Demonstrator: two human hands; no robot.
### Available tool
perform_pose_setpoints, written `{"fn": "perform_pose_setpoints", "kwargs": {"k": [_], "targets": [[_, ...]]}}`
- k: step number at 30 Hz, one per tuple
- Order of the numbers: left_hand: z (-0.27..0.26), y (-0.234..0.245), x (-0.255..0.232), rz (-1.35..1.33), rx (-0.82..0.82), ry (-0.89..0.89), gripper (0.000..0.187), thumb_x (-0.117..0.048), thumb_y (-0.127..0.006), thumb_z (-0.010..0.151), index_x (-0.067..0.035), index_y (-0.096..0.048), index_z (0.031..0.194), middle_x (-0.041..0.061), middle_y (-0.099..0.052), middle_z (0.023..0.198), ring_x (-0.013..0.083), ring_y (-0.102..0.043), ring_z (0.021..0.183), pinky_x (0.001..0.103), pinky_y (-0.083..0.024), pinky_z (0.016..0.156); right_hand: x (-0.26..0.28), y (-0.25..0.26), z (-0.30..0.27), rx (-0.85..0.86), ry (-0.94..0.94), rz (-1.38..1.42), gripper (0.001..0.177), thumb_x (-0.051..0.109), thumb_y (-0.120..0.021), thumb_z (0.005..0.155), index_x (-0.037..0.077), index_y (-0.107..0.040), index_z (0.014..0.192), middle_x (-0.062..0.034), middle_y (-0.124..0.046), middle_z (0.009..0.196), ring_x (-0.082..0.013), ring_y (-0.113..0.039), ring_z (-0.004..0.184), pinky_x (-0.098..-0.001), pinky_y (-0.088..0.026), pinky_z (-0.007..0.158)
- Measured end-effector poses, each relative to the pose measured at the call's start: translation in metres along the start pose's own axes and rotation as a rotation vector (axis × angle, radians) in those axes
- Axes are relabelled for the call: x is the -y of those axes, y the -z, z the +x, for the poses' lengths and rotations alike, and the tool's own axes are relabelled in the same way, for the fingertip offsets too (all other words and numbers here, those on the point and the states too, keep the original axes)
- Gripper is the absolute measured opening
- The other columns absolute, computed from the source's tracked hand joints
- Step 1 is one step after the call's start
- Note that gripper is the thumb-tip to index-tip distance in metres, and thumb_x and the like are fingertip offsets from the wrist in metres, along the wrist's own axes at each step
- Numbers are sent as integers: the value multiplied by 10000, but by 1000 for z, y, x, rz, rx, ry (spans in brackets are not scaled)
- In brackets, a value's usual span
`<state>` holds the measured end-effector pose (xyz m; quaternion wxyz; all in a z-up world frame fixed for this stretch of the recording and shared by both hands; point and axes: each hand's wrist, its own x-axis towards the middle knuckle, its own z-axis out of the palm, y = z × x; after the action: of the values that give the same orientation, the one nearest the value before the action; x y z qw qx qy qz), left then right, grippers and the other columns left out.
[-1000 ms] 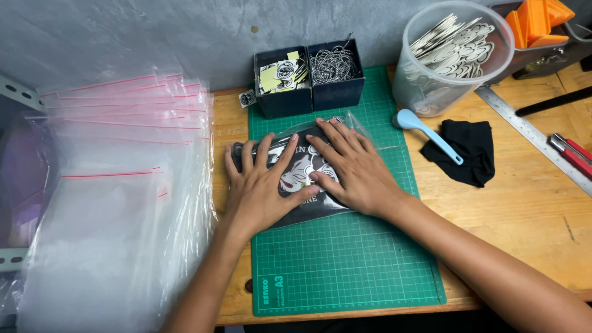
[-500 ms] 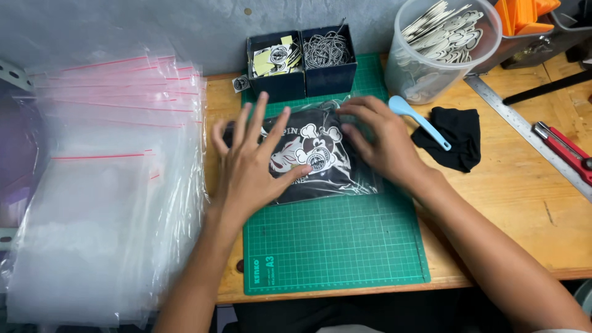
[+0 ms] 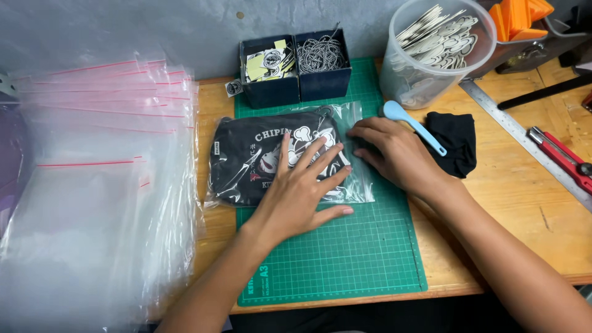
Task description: The person adjusts the strap of a black crossbody bag and uses a small blue brush to clean its surface. They then attach a decorative keychain to the bag's zipper and place the entire assembly into a clear plastic zip-lock bag.
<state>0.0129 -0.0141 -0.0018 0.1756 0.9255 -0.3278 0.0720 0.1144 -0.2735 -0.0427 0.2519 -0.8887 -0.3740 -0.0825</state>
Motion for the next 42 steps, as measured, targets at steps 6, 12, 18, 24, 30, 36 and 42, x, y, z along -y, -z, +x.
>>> {"fn": "perform_pose_setpoints", "kwargs": {"k": [6, 12, 18, 24, 30, 36, 42], "targets": [[-2, -1, 0, -41, -19, 16, 695, -703, -544, 1081, -159, -782, 1443, 182, -583, 1694, 454, -436, 1642, 942, -106, 1244, 34, 37, -4, 203, -50, 56, 674, 312, -815, 1009, 8, -622, 1578, -235, -643, 1546, -502, -586, 1455, -674, -368, 1307], [0, 3, -1, -88, -8, 39, 731, -703, -442, 1112, -147, -784, 1440, 190, -582, 1693, 453, -427, 1646, 940, -49, 1250, 39, 50, -9, 405, -145, 148, 1000, 487, -841, 969, 46, -412, 1758, -258, -455, 1727, -497, -418, 1611, -690, -164, 1370], [-1, 3, -2, -85, -35, 29, 722, -690, -441, 1126, -139, -785, 1440, 184, -581, 1702, 442, -419, 1654, 947, 9, 1237, 47, 57, -7, 465, -205, 170, 1087, 439, -897, 927, 43, -358, 1784, -275, -405, 1765, -483, -373, 1646, -672, -103, 1391], [-2, 1, -1, -87, -30, 28, 731, -704, -464, 1110, -140, -785, 1448, 191, -582, 1701, 446, -408, 1663, 942, 7, 1241, 42, 56, -7, 479, -163, 180, 1143, 551, -868, 929, 74, -313, 1807, -248, -375, 1770, -449, -349, 1663, -664, -66, 1387], [-5, 1, -1, -5, -55, -12, 705, -672, -443, 1136, -180, -711, 1564, 160, -492, 1770, 397, -393, 1674, 931, -44, 1266, 27, 42, -15, 428, -44, 188, 1189, 486, -868, 946, 45, -175, 1806, -229, -261, 1841, -385, -218, 1728, -552, -67, 1401], [-5, 1, -2, -3, -77, -21, 662, -639, -495, 1138, -176, -708, 1561, 169, -505, 1761, 411, -391, 1676, 923, -78, 1272, 27, 47, -17, 459, 4, 221, 1235, 581, -813, 960, 35, -107, 1814, -238, -183, 1873, -347, -127, 1761, -565, 5, 1396], [-4, 2, -2, -43, -46, -10, 709, -657, -428, 1145, -161, -681, 1585, 184, -464, 1785, 426, -367, 1685, 902, -42, 1289, 30, 52, -18, 446, -74, 207, 1268, 577, -877, 898, 88, -163, 1825, -274, -207, 1878, -473, -186, 1726, -558, -193, 1353]]}}
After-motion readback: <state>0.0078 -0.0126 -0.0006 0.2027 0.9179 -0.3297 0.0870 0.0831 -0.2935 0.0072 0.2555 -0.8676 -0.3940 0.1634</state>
